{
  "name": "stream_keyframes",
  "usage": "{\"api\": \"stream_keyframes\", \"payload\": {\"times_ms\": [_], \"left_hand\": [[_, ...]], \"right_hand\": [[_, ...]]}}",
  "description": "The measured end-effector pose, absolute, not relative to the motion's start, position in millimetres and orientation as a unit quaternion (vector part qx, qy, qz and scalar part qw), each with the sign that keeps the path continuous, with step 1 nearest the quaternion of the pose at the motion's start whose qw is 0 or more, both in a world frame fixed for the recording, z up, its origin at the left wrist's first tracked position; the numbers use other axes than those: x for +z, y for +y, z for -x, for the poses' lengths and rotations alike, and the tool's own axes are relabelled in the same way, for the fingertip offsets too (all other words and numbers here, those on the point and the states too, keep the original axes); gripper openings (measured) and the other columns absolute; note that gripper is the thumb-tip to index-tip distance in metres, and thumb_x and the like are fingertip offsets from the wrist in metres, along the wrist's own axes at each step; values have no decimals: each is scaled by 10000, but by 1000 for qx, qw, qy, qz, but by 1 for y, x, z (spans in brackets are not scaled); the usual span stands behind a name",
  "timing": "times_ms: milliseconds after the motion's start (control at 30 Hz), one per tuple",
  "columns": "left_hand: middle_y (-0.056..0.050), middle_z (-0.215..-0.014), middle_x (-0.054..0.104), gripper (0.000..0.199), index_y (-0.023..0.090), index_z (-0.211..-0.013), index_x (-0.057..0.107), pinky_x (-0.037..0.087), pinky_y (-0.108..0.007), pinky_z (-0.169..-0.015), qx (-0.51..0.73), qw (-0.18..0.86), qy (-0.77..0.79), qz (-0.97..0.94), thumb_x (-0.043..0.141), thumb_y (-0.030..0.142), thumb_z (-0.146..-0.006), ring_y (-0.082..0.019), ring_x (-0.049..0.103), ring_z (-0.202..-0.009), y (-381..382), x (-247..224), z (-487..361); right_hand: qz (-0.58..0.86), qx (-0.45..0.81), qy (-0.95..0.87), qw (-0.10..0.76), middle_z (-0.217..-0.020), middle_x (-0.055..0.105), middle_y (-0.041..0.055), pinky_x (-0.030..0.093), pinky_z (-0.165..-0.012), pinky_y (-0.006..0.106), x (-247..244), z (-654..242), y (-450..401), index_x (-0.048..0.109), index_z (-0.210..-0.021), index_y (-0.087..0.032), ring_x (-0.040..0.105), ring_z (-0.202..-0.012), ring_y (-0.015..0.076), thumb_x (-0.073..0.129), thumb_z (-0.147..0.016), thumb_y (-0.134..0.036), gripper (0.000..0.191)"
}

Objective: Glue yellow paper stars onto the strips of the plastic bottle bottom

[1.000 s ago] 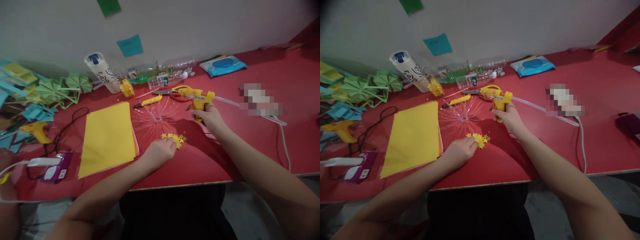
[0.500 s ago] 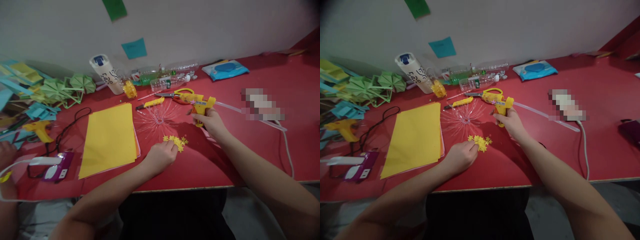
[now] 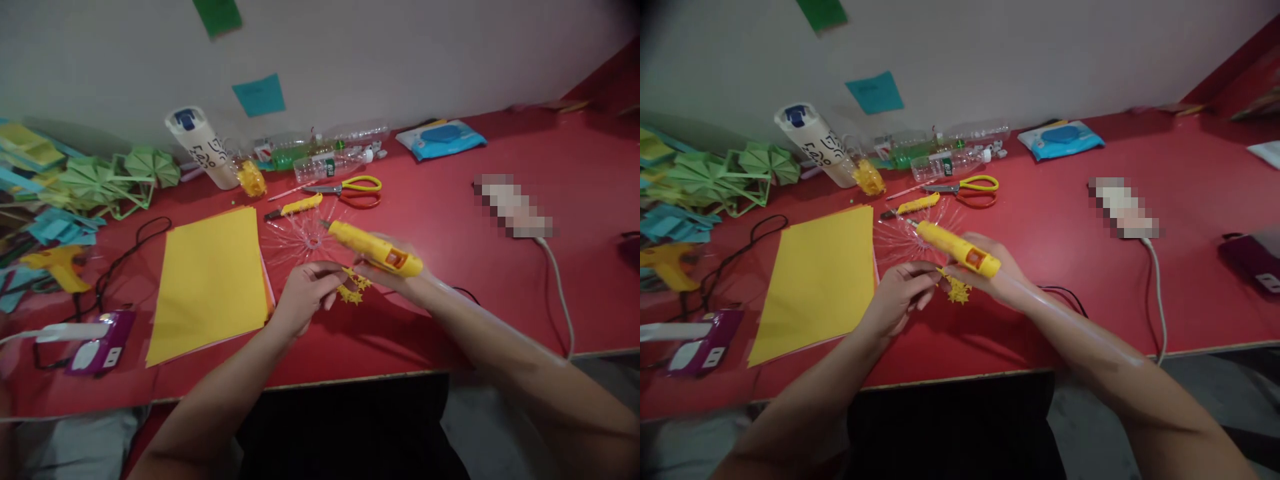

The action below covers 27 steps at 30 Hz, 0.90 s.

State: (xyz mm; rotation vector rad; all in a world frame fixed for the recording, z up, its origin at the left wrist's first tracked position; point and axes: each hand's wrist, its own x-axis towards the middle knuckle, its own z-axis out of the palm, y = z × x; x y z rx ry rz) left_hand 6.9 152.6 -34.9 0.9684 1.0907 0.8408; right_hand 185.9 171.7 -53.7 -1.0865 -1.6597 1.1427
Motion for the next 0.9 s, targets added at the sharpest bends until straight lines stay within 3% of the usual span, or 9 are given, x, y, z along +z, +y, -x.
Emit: {"api": "stream_keyframes", "payload": {"times_ms": [133,500,667,733,800,900], "left_hand": [[2,-523,655,217,138,-674,654,253,-196,-410,385,654,485,-435,752,323,-617,-15,331,-347,149,-34,-11],[27,-569,609,101,170,-687,614,384,-222,-501,397,577,469,-537,653,263,-675,-72,447,-462,148,-41,-7],[49,-548,543,109,181,-657,609,392,-223,-525,401,553,458,-569,647,261,-721,-78,439,-490,149,-44,-4],[30,-612,576,109,189,-660,626,438,-236,-591,416,547,440,-578,661,261,-733,-100,514,-577,149,-46,-3],[-13,-775,658,93,197,-674,664,491,-274,-758,422,551,406,-594,693,264,-732,-142,609,-782,149,-47,-2],[-43,-900,707,74,202,-706,718,472,-321,-930,360,603,322,-634,712,256,-756,-181,633,-961,146,-47,-6]], "right_hand": [[390,452,-678,429,-710,514,-27,408,-580,287,-53,-181,168,538,-704,-237,501,-632,130,699,-792,-392,240],[439,582,-561,393,-657,519,-27,409,-546,269,-44,-175,161,548,-690,-223,453,-582,107,727,-705,-404,255],[458,600,-537,377,-675,581,-27,453,-565,275,-51,-176,162,646,-837,-211,521,-610,120,715,-710,-485,309],[455,593,-529,402,-760,656,-2,511,-626,300,-53,-175,163,680,-938,-215,596,-688,149,719,-708,-550,408],[431,582,-535,434,-899,708,32,556,-729,333,-54,-173,163,692,-984,-233,657,-828,189,688,-724,-641,484],[408,544,-569,462,-968,709,54,571,-830,370,-51,-170,161,687,-1004,-252,668,-971,233,605,-748,-752,568]]}}
